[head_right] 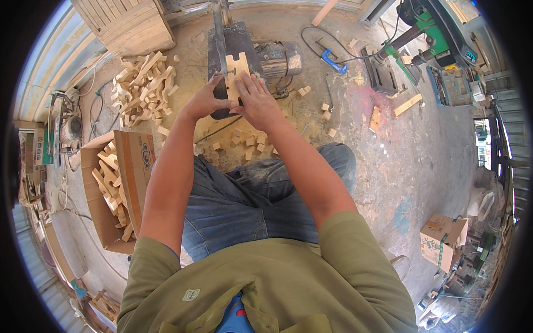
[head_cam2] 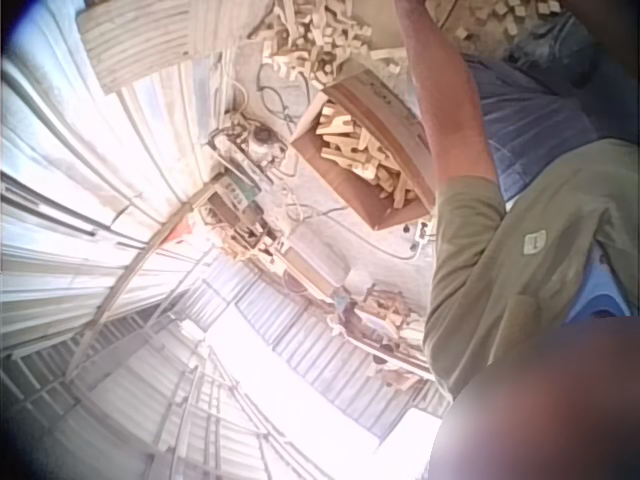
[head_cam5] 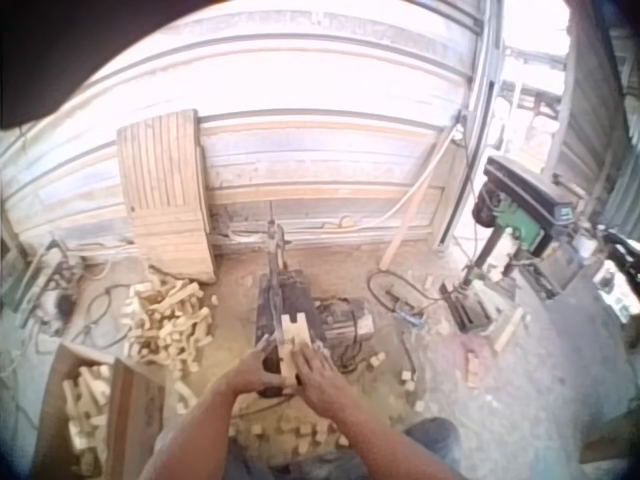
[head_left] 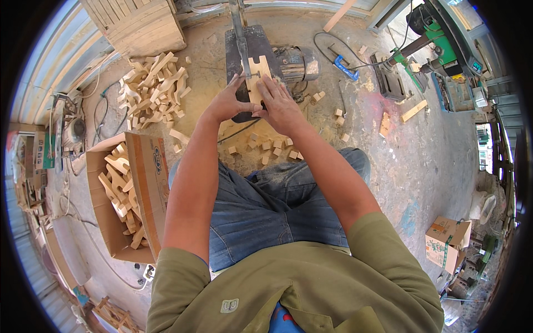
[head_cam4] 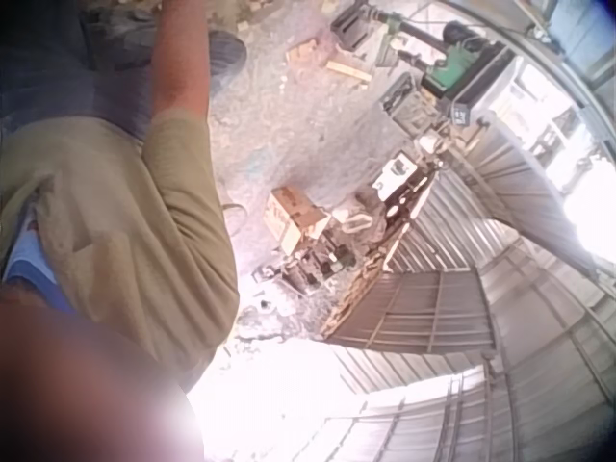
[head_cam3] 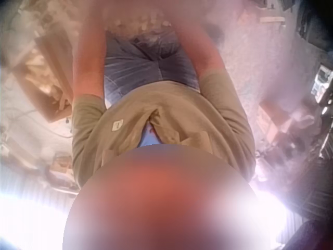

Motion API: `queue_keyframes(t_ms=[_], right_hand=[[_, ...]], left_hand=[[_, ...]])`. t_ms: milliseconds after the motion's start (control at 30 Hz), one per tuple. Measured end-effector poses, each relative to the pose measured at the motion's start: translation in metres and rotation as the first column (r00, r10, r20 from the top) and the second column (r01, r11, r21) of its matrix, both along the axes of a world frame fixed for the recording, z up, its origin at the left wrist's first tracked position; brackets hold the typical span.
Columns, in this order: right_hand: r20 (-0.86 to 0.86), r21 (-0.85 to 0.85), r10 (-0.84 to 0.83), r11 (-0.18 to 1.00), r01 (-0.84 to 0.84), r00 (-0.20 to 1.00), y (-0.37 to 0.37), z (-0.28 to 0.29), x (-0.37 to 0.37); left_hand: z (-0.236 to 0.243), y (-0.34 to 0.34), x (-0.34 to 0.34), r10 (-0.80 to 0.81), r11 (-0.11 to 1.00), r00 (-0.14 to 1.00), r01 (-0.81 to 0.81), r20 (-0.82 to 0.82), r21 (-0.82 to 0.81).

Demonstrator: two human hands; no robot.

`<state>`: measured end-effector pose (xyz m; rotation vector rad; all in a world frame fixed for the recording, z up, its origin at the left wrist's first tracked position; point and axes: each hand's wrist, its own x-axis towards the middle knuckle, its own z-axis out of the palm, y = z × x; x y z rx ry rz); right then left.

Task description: The person uses a bandsaw to cut small wooden pieces into specific shapes. They guide each piece through the blade, flip it to cut different sides, and place the finished pieces into a cardboard box.

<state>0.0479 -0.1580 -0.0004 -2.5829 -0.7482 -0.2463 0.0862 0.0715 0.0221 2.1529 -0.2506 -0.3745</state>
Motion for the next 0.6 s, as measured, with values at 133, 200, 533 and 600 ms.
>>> queue_keyframes(t_ms=[133, 200, 533, 600], right_hand=[[0.003, -0.021, -0.009, 1.000, 0.009, 1.000, 0.0007, 0.0001, 0.0012], [0.006, -0.010, -0.006, 1.000, 0.006, 1.000, 0.0009, 0.0001, 0.0018], [0.007, -0.027, -0.001, 1.000, 0.001, 1.000, 0.0010, -0.0032, 0.0044], [0.016, -0.028, 0.000, 1.000, 0.000, 1.000, 0.0011, -0.0034, 0.0059]], left_hand=[[0.0001, 0.0005, 0.0012, 0.005, 1.000, 1.000, -0.005, -0.012, 0.001], [-0.0008, 0.0009, 0.0020, 0.004, 1.000, 1.000, -0.004, -0.011, 0.005], [-0.0064, 0.0027, 0.0061, -0.024, 0.998, 0.999, 0.022, 0.031, 0.051], [-0.0064, 0.0028, 0.0059, -0.016, 0.999, 0.999, 0.014, 0.035, 0.052]])
